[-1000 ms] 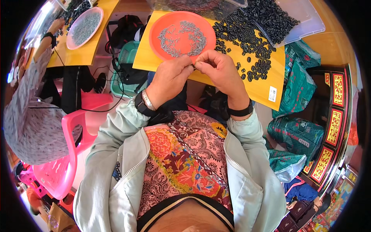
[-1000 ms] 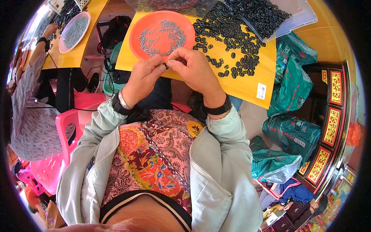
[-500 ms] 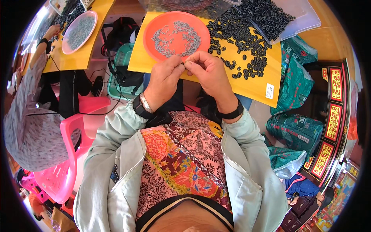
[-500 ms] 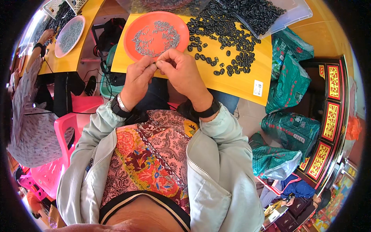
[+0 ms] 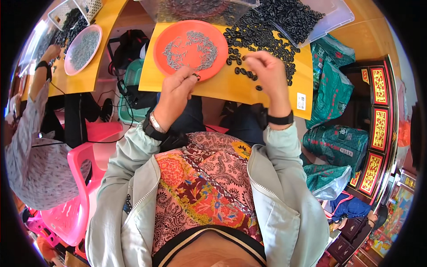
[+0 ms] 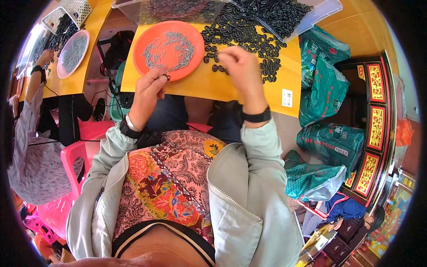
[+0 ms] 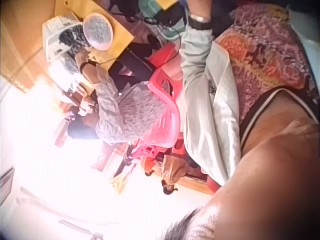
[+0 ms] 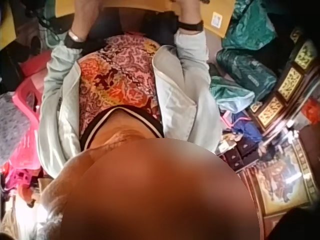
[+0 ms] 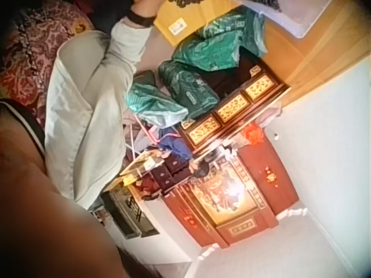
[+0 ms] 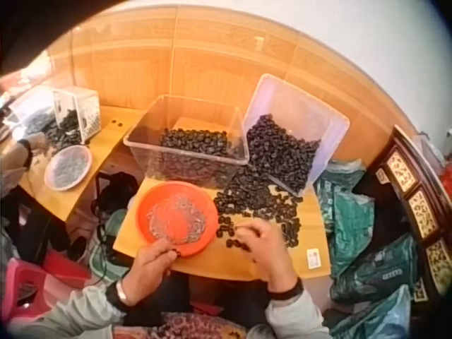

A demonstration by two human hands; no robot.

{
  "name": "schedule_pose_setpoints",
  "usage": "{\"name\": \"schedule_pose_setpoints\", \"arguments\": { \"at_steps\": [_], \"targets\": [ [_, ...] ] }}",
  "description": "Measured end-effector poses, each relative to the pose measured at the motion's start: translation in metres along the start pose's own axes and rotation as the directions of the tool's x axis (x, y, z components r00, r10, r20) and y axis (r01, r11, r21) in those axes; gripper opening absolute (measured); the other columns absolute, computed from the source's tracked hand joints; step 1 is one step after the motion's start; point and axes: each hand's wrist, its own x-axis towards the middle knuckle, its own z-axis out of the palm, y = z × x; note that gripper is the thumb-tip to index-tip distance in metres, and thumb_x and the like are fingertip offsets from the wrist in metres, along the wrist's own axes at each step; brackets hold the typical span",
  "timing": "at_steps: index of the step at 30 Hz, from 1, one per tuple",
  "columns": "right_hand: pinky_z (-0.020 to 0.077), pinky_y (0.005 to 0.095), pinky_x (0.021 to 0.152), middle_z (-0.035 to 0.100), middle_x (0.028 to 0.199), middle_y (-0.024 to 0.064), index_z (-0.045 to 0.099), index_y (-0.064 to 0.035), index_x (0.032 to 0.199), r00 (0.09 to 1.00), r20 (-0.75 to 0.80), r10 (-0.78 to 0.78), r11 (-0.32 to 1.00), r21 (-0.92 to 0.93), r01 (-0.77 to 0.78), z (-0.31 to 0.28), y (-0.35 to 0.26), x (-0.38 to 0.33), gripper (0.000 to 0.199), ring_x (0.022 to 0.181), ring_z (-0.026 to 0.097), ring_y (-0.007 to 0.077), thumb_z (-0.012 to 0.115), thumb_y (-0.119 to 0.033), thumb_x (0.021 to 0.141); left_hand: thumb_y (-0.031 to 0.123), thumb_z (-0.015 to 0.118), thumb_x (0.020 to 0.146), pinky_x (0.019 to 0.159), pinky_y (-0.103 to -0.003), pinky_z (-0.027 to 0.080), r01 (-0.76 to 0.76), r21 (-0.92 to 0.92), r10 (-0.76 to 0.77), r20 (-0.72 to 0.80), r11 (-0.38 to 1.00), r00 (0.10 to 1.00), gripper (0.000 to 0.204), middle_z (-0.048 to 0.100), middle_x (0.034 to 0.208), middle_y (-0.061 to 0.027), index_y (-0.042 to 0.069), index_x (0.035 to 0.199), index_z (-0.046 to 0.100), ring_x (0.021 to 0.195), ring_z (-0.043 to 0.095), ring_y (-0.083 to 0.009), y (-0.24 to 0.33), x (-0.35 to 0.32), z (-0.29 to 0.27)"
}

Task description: Sorting small black hardware components into a container at a workstation.

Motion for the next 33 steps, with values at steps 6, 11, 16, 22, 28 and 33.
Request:
{"name": "schedule_pose_setpoints", "arguments": {
  "at_steps": [6,11,16,22,28,33],
  "targets": [
    [0.0416,0.0196,0.057,0.061,0.072,-0.0019,0.066,0.0005,0.091,0.999,-0.028,0.023,0.978,-0.207,-0.028,-0.039,0.033,-0.001,0.013,0.063,0.052,0.0043,0.064,-0.008,0.081,0.009,0.050,0.087,0.046,-0.022,0.033,0.024,-0.022,-0.024,0.017,0.999,1.000,0.014,0.043,0.059,0.0006,0.003,0.075,0.050,0.049,0.042,-0.0067,-0.003,0.001,-0.005],
    [0.0454,0.0248,0.056,0.064,0.072,0.0036,0.067,-0.0012,0.093,0.998,0.052,0.041,0.942,-0.335,-0.021,-0.021,0.036,-0.010,0.020,0.060,0.057,0.0101,0.069,-0.011,0.075,0.009,0.050,0.087,0.046,-0.022,0.033,0.028,-0.023,-0.027,0.030,0.999,0.999,0.014,0.043,0.059,0.0007,0.003,0.074,0.050,0.050,0.042,-0.0065,-0.006,0.001,-0.003],
    [0.0479,0.0302,0.060,0.063,0.075,0.0087,0.066,-0.0042,0.091,0.992,0.061,-0.110,0.778,-0.616,0.124,-0.010,0.032,-0.008,0.023,0.064,0.060,0.0199,0.070,-0.015,0.071,0.009,0.050,0.087,0.046,-0.022,0.033,0.034,-0.026,-0.033,0.042,0.999,0.999,0.013,0.044,0.060,0.0010,0.003,0.075,0.050,0.050,0.042,-0.0064,-0.006,0.000,-0.004],
    [0.0490,0.0369,0.065,0.063,0.080,0.0126,0.066,-0.0048,0.087,0.983,0.040,-0.179,0.686,-0.711,0.154,-0.003,0.034,-0.005,0.016,0.073,0.062,0.0293,0.062,-0.014,0.075,0.010,0.050,0.087,0.047,-0.021,0.033,0.041,-0.014,-0.041,0.045,0.999,0.998,0.014,0.044,0.060,0.0013,0.004,0.074,0.050,0.051,0.042,-0.0063,-0.005,-0.002,-0.004],
    [0.0491,0.0403,0.071,0.064,0.086,0.0161,0.065,-0.0030,0.090,0.966,-0.035,-0.257,0.652,-0.744,0.147,-0.004,0.039,-0.001,0.017,0.078,0.061,0.0341,0.055,-0.010,0.078,0.010,0.049,0.087,0.047,-0.021,0.033,0.029,-0.014,-0.029,0.047,0.999,0.998,0.013,0.045,0.061,0.0012,0.003,0.076,0.051,0.051,0.041,-0.0060,-0.003,-0.003,-0.004],
    [0.0499,0.0362,0.069,0.064,0.088,0.0175,0.065,-0.0022,0.096,0.943,-0.050,-0.330,0.637,-0.749,0.183,-0.012,0.047,0.002,0.020,0.074,0.063,0.0302,0.055,-0.009,0.080,0.010,0.049,0.087,0.047,-0.021,0.033,0.016,-0.003,-0.016,0.044,1.000,0.999,0.013,0.045,0.060,0.0011,0.002,0.077,0.051,0.051,0.041,-0.0063,-0.003,-0.003,-0.005]
  ]
}}
